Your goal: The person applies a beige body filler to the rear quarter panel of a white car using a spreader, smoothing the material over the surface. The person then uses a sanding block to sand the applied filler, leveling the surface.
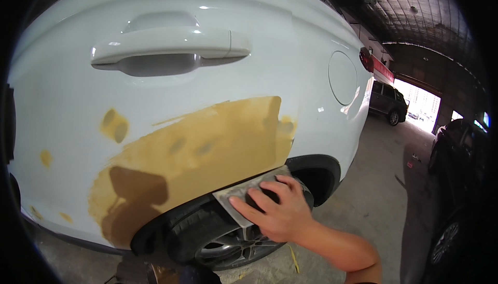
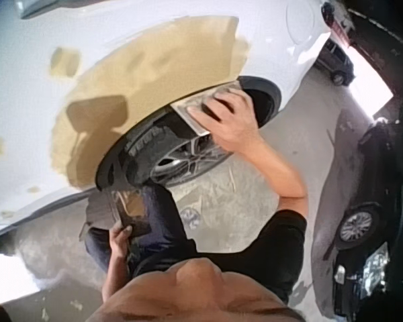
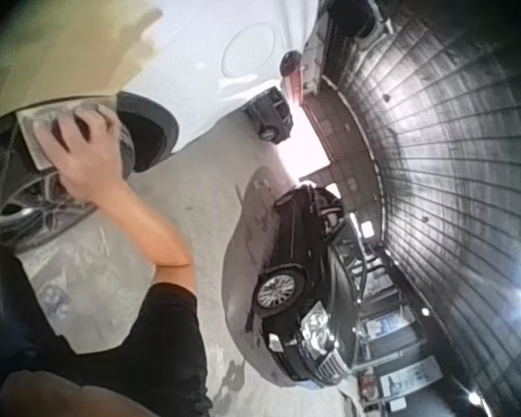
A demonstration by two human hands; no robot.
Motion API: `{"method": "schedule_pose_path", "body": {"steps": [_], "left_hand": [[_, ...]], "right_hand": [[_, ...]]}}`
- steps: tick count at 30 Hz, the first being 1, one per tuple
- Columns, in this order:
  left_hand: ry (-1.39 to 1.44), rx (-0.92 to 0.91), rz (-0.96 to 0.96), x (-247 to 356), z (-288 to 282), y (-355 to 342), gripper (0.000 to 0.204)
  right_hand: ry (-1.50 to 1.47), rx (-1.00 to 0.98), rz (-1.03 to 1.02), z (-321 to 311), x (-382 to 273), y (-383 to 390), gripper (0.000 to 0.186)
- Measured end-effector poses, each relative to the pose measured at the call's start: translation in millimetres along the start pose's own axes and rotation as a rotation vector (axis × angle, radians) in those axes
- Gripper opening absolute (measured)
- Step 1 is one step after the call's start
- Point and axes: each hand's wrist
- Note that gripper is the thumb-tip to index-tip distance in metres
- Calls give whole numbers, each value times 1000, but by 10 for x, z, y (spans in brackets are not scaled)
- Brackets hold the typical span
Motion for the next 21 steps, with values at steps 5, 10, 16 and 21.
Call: {"method": "schedule_pose_path", "body": {"steps": [5,10,16,21], "left_hand": [[12,1,-8,-3,139,45,32],[-24,5,3,33,280,25,29],[-82,84,-24,104,366,-85,19],[-108,89,-29,106,443,-213,16]], "right_hand": [[-113,234,132,-530,644,-419,49],[-82,174,68,-533,979,-802,55],[-122,141,54,-391,802,-885,58],[-106,54,52,-269,608,-671,58]]}}
Point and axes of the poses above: each hand's wrist, its own y-axis away from the middle knuckle, its own z-axis out of the palm, x = y × z
